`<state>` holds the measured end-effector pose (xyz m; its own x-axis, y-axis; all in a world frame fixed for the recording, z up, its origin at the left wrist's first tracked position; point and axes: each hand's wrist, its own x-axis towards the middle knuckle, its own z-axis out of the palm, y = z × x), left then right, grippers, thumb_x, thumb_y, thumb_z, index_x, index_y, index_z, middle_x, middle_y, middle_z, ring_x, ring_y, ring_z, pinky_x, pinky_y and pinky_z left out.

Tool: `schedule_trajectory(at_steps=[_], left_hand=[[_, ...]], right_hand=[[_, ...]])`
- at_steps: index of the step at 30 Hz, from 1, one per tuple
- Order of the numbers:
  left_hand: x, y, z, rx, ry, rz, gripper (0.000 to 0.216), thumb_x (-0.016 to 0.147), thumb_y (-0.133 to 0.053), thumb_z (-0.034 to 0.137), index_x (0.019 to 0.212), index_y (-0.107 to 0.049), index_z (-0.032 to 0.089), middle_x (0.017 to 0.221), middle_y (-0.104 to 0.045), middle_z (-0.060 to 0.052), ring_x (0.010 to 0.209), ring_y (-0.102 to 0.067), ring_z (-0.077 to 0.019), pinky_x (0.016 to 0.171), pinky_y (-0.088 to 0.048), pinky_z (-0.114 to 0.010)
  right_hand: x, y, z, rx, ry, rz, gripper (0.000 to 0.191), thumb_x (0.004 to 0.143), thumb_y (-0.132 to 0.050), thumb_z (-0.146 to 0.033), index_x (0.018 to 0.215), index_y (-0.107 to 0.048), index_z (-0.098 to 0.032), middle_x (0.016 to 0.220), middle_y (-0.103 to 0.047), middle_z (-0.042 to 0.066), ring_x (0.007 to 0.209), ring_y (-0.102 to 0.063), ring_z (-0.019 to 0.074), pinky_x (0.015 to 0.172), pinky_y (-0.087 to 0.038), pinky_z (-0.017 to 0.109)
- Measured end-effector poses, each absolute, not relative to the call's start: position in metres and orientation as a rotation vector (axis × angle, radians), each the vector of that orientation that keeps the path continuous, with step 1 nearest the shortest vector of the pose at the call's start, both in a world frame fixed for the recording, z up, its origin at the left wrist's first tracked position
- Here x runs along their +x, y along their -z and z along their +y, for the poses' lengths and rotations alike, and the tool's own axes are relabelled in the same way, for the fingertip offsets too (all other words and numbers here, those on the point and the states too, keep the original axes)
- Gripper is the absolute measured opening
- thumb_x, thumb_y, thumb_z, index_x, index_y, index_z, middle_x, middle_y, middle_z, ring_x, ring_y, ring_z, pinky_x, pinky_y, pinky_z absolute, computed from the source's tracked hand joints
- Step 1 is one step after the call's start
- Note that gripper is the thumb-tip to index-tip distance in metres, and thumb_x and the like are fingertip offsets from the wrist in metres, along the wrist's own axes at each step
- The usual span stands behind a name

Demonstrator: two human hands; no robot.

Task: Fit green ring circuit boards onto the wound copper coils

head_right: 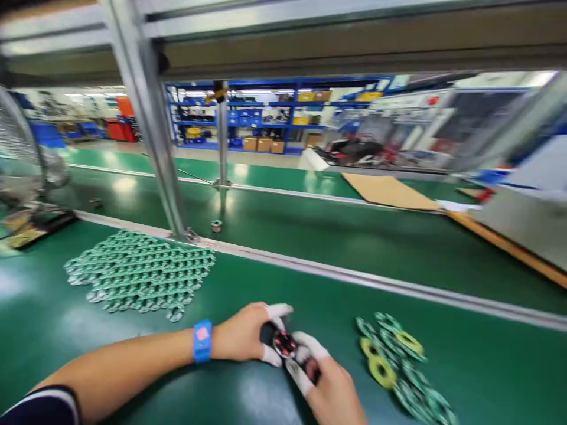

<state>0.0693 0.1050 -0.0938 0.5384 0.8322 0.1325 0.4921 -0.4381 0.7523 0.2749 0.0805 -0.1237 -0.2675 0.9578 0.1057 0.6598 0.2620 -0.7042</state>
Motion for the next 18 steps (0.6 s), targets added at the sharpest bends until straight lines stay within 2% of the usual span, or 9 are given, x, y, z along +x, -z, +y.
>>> schedule_trajectory(at_steps=[4,7,9,11,13,14,16,18], left_hand=[[0.069,0.094,0.102,1.966,-0.67,1.062,0.078,0.062,-0.074,0.022,0.132,-0.041,0.017,0.106,-0.063,-0.006,0.1,-0.055,-0.0226,0.093,-0.041,-0.033],[0.069,0.091,0.1,1.941,-0.618,1.027,0.075,0.066,-0.063,0.014,0.136,-0.036,0.018,0.114,-0.059,-0.006,0.106,-0.051,-0.0218,0.097,-0.038,-0.034],[0.07,0.088,0.098,1.983,-0.599,1.057,0.084,0.064,-0.064,0.015,0.139,-0.028,0.017,0.125,-0.05,-0.01,0.115,-0.044,-0.0245,0.101,-0.034,-0.037],[0.073,0.087,0.097,2.033,-0.569,1.148,0.101,0.057,-0.074,0.022,0.142,-0.02,0.017,0.127,-0.044,-0.014,0.116,-0.039,-0.029,0.101,-0.033,-0.042],[0.077,0.086,0.097,2.036,-0.519,1.248,0.111,0.051,-0.08,0.029,0.142,-0.019,0.016,0.117,-0.048,-0.013,0.108,-0.043,-0.0297,0.095,-0.037,-0.044],[0.078,0.087,0.097,2.024,-0.503,1.277,0.109,0.052,-0.08,0.03,0.142,-0.02,0.017,0.111,-0.051,-0.011,0.103,-0.046,-0.0282,0.092,-0.039,-0.043],[0.08,0.088,0.098,2.02,-0.514,1.268,0.095,0.062,-0.074,0.025,0.141,-0.022,0.018,0.107,-0.053,-0.009,0.099,-0.047,-0.0252,0.091,-0.039,-0.04],[0.08,0.089,0.099,2.042,-0.553,1.213,0.084,0.068,-0.067,0.018,0.14,-0.023,0.019,0.112,-0.052,-0.009,0.105,-0.045,-0.0238,0.095,-0.036,-0.039]], right_hand=[[0.263,0.106,0.079,-1.52,-0.785,-2.005,0.036,0.072,-0.052,-0.037,0.099,-0.063,-0.017,0.051,-0.047,-0.004,0.048,-0.047,0.0145,0.048,-0.038,0.024],[0.263,0.101,0.079,-1.506,-0.863,-2.007,0.028,0.073,-0.052,-0.034,0.092,-0.062,-0.017,0.054,-0.046,-0.004,0.05,-0.042,0.0132,0.049,-0.035,0.023],[0.268,0.101,0.082,-1.478,-0.98,-2.014,0.02,0.073,-0.052,-0.033,0.078,-0.062,-0.016,0.054,-0.045,-0.004,0.049,-0.039,0.0119,0.048,-0.033,0.023],[0.274,0.104,0.087,-1.46,-1.075,-1.994,0.018,0.072,-0.053,-0.032,0.069,-0.06,-0.016,0.053,-0.044,-0.004,0.048,-0.038,0.0109,0.047,-0.032,0.023],[0.279,0.105,0.092,-1.446,-1.082,-1.928,0.02,0.07,-0.056,-0.031,0.08,-0.063,-0.015,0.057,-0.047,-0.003,0.048,-0.04,0.0107,0.047,-0.036,0.023],[0.281,0.105,0.093,-1.422,-1.065,-1.893,0.029,0.069,-0.059,-0.03,0.093,-0.063,-0.015,0.063,-0.051,-0.002,0.051,-0.043,0.0113,0.048,-0.039,0.023],[0.281,0.102,0.094,-1.315,-1.023,-1.855,0.056,0.067,-0.066,-0.029,0.12,-0.053,-0.017,0.084,-0.057,0.003,0.064,-0.052,0.0142,0.055,-0.048,0.025],[0.276,0.097,0.093,-1.177,-0.948,-1.898,0.065,0.068,-0.069,-0.028,0.129,-0.046,-0.022,0.103,-0.057,0.007,0.082,-0.057,0.018,0.068,-0.052,0.03]])
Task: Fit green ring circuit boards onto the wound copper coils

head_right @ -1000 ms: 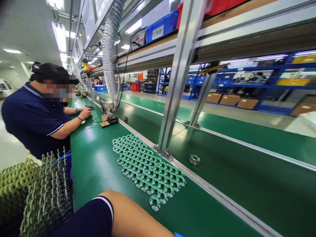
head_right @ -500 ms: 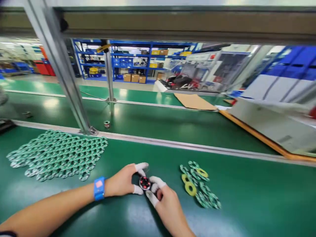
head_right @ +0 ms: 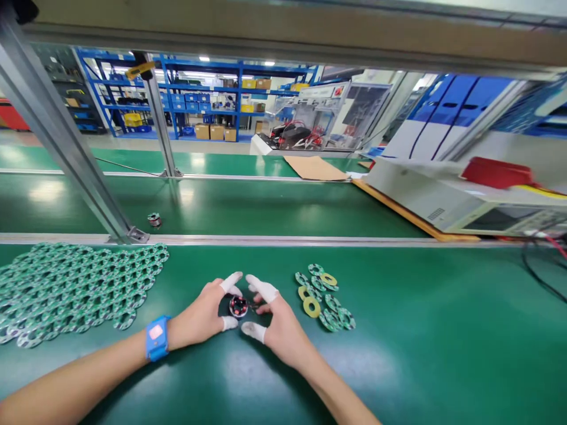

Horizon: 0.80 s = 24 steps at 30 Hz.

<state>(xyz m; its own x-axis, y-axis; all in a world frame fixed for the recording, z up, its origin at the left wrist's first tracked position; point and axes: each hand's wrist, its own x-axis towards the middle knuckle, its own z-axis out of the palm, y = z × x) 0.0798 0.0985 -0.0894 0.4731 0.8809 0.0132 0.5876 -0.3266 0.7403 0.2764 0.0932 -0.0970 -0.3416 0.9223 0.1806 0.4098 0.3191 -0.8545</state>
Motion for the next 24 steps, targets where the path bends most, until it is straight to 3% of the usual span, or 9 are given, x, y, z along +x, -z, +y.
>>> schedule_trajectory(at_steps=[3,6,12,16,20,24], left_hand=[[0.079,0.09,0.099,2.068,-0.576,1.193,0.081,0.068,-0.067,0.019,0.139,-0.026,0.019,0.119,-0.049,-0.01,0.111,-0.042,-0.0246,0.097,-0.034,-0.039],[0.079,0.091,0.101,2.109,-0.572,1.219,0.073,0.068,-0.07,0.021,0.133,-0.037,0.018,0.112,-0.053,-0.009,0.105,-0.044,-0.024,0.091,-0.036,-0.037],[0.075,0.088,0.109,2.234,-0.521,1.118,0.033,0.073,-0.068,0.019,0.104,-0.06,0.025,0.093,-0.06,-0.001,0.097,-0.046,-0.0201,0.084,-0.035,-0.032],[0.071,0.082,0.11,2.269,-0.478,1.09,0.025,0.078,-0.063,0.022,0.102,-0.061,0.027,0.092,-0.06,-0.001,0.096,-0.046,-0.0195,0.084,-0.034,-0.031],[0.068,0.081,0.11,2.238,-0.443,1.067,0.037,0.079,-0.059,0.018,0.115,-0.057,0.028,0.098,-0.059,-0.003,0.098,-0.046,-0.0201,0.089,-0.035,-0.034],[0.065,0.085,0.11,2.119,-0.414,1.015,0.051,0.078,-0.057,0.016,0.127,-0.047,0.028,0.106,-0.057,-0.004,0.1,-0.048,-0.0196,0.092,-0.038,-0.035]], right_hand=[[0.267,0.092,0.092,-1.016,-0.699,-2.038,0.042,0.076,-0.065,-0.025,0.117,-0.057,-0.024,0.106,-0.061,0.008,0.092,-0.057,0.0205,0.078,-0.051,0.035],[0.264,0.091,0.091,-0.889,-0.388,-2.143,0.021,0.085,-0.054,-0.018,0.103,-0.064,-0.023,0.091,-0.066,0.006,0.084,-0.059,0.0191,0.071,-0.052,0.032],[0.27,0.084,0.086,-0.735,0.097,-2.374,0.033,0.092,-0.034,-0.011,0.087,-0.067,-0.015,0.074,-0.065,0.007,0.072,-0.059,0.0174,0.063,-0.05,0.029],[0.261,0.077,0.074,-0.682,0.099,-2.642,0.039,0.091,-0.03,-0.009,0.074,-0.064,-0.015,0.067,-0.061,0.007,0.067,-0.056,0.0187,0.058,-0.047,0.029],[0.266,0.074,0.069,-0.693,-0.139,-2.747,0.027,0.088,-0.038,-0.02,0.096,-0.064,-0.018,0.079,-0.065,0.008,0.075,-0.059,0.0203,0.062,-0.048,0.029],[0.3,0.061,0.081,-1.464,-0.093,-2.318,0.026,0.088,-0.041,-0.025,0.098,-0.065,-0.022,0.084,-0.068,0.008,0.076,-0.064,0.0219,0.067,-0.049,0.032]])
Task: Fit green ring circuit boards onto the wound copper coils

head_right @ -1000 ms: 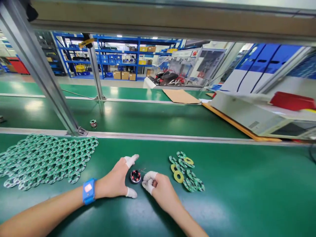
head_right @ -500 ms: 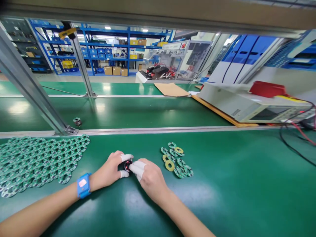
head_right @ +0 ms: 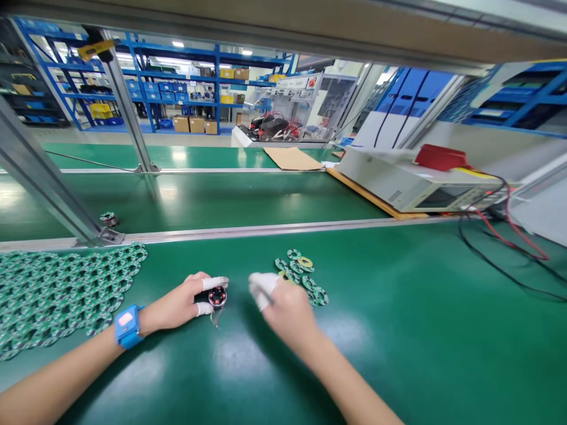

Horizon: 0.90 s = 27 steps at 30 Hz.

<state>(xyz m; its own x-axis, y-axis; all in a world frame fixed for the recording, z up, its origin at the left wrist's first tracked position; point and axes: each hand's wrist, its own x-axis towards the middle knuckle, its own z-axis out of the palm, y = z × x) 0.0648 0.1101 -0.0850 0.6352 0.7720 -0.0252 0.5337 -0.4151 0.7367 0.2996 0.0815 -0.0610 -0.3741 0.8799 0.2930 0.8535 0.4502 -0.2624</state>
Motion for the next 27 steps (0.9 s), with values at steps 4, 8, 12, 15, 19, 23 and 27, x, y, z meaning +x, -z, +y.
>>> schedule_trajectory(at_steps=[4,8,12,15,19,23,27], left_hand=[[0.062,0.086,0.11,2.054,-0.426,0.974,0.061,0.075,-0.051,0.01,0.133,-0.039,0.025,0.114,-0.054,-0.006,0.105,-0.049,-0.0193,0.096,-0.038,-0.036],[0.058,0.085,0.114,2.015,-0.584,1.002,0.067,0.066,-0.042,-0.002,0.13,-0.043,0.019,0.125,-0.051,-0.007,0.113,-0.047,-0.0182,0.103,-0.034,-0.036],[0.061,0.078,0.114,1.946,-0.836,1.127,0.05,0.07,-0.042,0.0,0.115,-0.055,0.015,0.115,-0.058,-0.007,0.103,-0.053,-0.0171,0.097,-0.04,-0.035],[0.071,0.068,0.105,1.99,-0.982,1.139,0.026,0.08,-0.044,0.01,0.099,-0.061,0.017,0.102,-0.062,-0.005,0.099,-0.053,-0.0172,0.092,-0.042,-0.033],[0.083,0.057,0.089,2.125,-0.871,1.145,0.016,0.086,-0.049,0.025,0.089,-0.063,0.02,0.089,-0.062,-0.003,0.088,-0.051,-0.0179,0.081,-0.041,-0.031],[0.084,0.054,0.086,2.114,-0.75,1.179,0.025,0.087,-0.045,0.022,0.067,-0.059,0.017,0.074,-0.058,-0.001,0.079,-0.048,-0.0162,0.072,-0.037,-0.028],[0.082,0.052,0.093,2.06,-0.744,1.145,0.023,0.084,-0.046,0.02,0.063,-0.055,0.016,0.069,-0.056,0.0,0.075,-0.047,-0.0145,0.068,-0.036,-0.026]], right_hand=[[0.321,0.047,0.095,-2.319,0.045,-2.181,0.021,0.08,-0.059,-0.032,0.093,-0.063,-0.016,0.086,-0.066,0.013,0.077,-0.064,0.0318,0.056,-0.044,0.034],[0.323,0.045,0.098,-2.424,0.003,-2.29,0.015,0.082,-0.05,-0.016,0.094,-0.059,-0.015,0.088,-0.066,0.012,0.081,-0.064,0.0305,0.058,-0.043,0.032],[0.326,0.043,0.097,-2.3,-0.127,-2.112,0.025,0.077,-0.046,-0.01,0.097,-0.061,-0.017,0.083,-0.067,0.01,0.077,-0.064,0.0271,0.062,-0.045,0.034],[0.317,0.047,0.095,-1.764,-0.667,-1.837,0.03,0.076,-0.051,-0.022,0.105,-0.059,-0.018,0.086,-0.067,0.008,0.078,-0.063,0.023,0.065,-0.051,0.034],[0.284,0.062,0.086,-1.284,-1.306,-1.48,0.04,0.07,-0.063,-0.038,0.102,-0.06,-0.015,0.088,-0.066,0.008,0.077,-0.062,0.0209,0.06,-0.055,0.031],[0.26,0.07,0.075,-1.197,-1.377,-1.419,0.041,0.072,-0.065,-0.041,0.103,-0.061,-0.015,0.083,-0.065,0.007,0.07,-0.061,0.0178,0.061,-0.056,0.031],[0.258,0.07,0.068,-1.216,-1.227,-1.619,0.046,0.069,-0.066,-0.032,0.112,-0.058,-0.016,0.083,-0.064,0.005,0.066,-0.062,0.0162,0.067,-0.055,0.031]])
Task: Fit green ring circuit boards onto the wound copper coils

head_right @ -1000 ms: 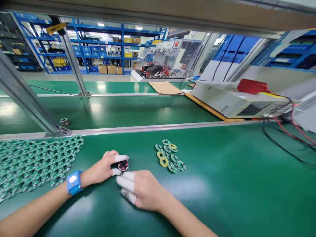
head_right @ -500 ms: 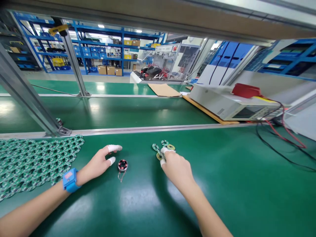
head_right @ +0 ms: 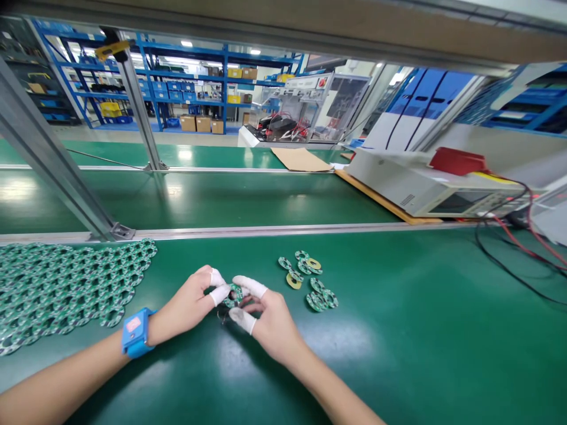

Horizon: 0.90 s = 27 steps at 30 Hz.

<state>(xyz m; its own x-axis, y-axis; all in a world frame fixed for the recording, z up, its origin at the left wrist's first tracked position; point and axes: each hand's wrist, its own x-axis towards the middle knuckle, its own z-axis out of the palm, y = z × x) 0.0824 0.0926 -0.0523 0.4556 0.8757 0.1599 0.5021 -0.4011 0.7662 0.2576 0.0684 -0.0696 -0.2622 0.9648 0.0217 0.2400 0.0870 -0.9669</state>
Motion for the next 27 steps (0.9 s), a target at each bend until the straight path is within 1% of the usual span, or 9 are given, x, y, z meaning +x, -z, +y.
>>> schedule_trajectory(at_steps=[3,5,7,10,11,15,19,24,27], left_hand=[[0.082,0.051,0.097,2.071,-0.664,1.07,0.024,0.082,-0.045,0.016,0.059,-0.053,0.016,0.065,-0.053,0.001,0.072,-0.047,-0.0134,0.066,-0.036,-0.025],[0.081,0.052,0.099,2.111,-0.652,1.076,0.024,0.084,-0.045,0.018,0.062,-0.056,0.016,0.067,-0.055,0.0,0.074,-0.048,-0.0137,0.068,-0.037,-0.026],[0.078,0.057,0.101,2.205,-0.661,1.184,0.019,0.083,-0.053,0.032,0.076,-0.062,0.017,0.079,-0.058,-0.002,0.082,-0.049,-0.0168,0.073,-0.037,-0.029],[0.075,0.068,0.104,2.345,-0.568,1.365,0.046,0.064,-0.07,0.053,0.094,-0.063,0.019,0.093,-0.057,-0.005,0.09,-0.046,-0.0229,0.075,-0.036,-0.034],[0.074,0.072,0.104,2.366,-0.518,1.375,0.049,0.061,-0.072,0.054,0.094,-0.064,0.019,0.093,-0.057,-0.005,0.09,-0.046,-0.0233,0.074,-0.036,-0.033],[0.074,0.082,0.106,2.364,-0.473,1.333,0.043,0.061,-0.074,0.051,0.09,-0.065,0.02,0.089,-0.057,-0.003,0.088,-0.047,-0.0219,0.072,-0.035,-0.031],[0.077,0.084,0.106,2.355,-0.499,1.356,0.042,0.064,-0.071,0.054,0.086,-0.064,0.019,0.086,-0.057,-0.004,0.086,-0.047,-0.0219,0.07,-0.035,-0.031],[0.08,0.088,0.102,2.425,-0.473,1.391,0.044,0.074,-0.057,0.06,0.076,-0.062,0.016,0.082,-0.058,-0.007,0.083,-0.048,-0.0226,0.068,-0.033,-0.033],[0.082,0.089,0.101,2.462,-0.448,1.404,0.045,0.076,-0.054,0.06,0.074,-0.061,0.016,0.082,-0.058,-0.007,0.083,-0.048,-0.0233,0.068,-0.033,-0.034]], right_hand=[[0.261,0.071,0.068,-1.247,-1.025,-1.804,0.043,0.068,-0.065,-0.027,0.11,-0.06,-0.018,0.079,-0.064,0.003,0.059,-0.06,0.0148,0.062,-0.053,0.029],[0.264,0.072,0.071,-1.294,-0.89,-1.892,0.038,0.069,-0.064,-0.029,0.106,-0.063,-0.019,0.073,-0.063,0.002,0.057,-0.059,0.015,0.06,-0.052,0.028],[0.27,0.074,0.077,-1.39,-0.764,-1.937,0.033,0.069,-0.065,-0.033,0.1,-0.064,-0.02,0.066,-0.061,0.001,0.054,-0.056,0.0152,0.056,-0.049,0.027],[0.277,0.077,0.088,-1.516,-0.691,-1.908,0.03,0.071,-0.063,-0.042,0.09,-0.062,-0.019,0.06,-0.056,-0.001,0.051,-0.052,0.0148,0.048,-0.042,0.025],[0.279,0.078,0.091,-1.527,-0.711,-1.898,0.031,0.071,-0.063,-0.044,0.088,-0.061,-0.018,0.06,-0.055,-0.001,0.051,-0.052,0.0146,0.047,-0.041,0.024],[0.278,0.082,0.095,-1.475,-0.882,-1.87,0.03,0.072,-0.062,-0.045,0.083,-0.059,-0.017,0.061,-0.053,-0.001,0.055,-0.05,0.0139,0.048,-0.039,0.022],[0.266,0.082,0.092,-1.388,-1.016,-1.815,0.031,0.071,-0.062,-0.043,0.086,-0.06,-0.016,0.068,-0.055,0.0,0.056,-0.05,0.0135,0.049,-0.042,0.022],[0.253,0.08,0.088,-1.351,-0.76,-2.014,0.03,0.069,-0.063,-0.023,0.099,-0.063,-0.019,0.085,-0.061,0.005,0.071,-0.056,0.0175,0.057,-0.048,0.026],[0.252,0.08,0.086,-1.392,-0.591,-2.138,0.034,0.069,-0.061,-0.014,0.102,-0.064,-0.021,0.086,-0.063,0.005,0.069,-0.056,0.0169,0.058,-0.049,0.026]])
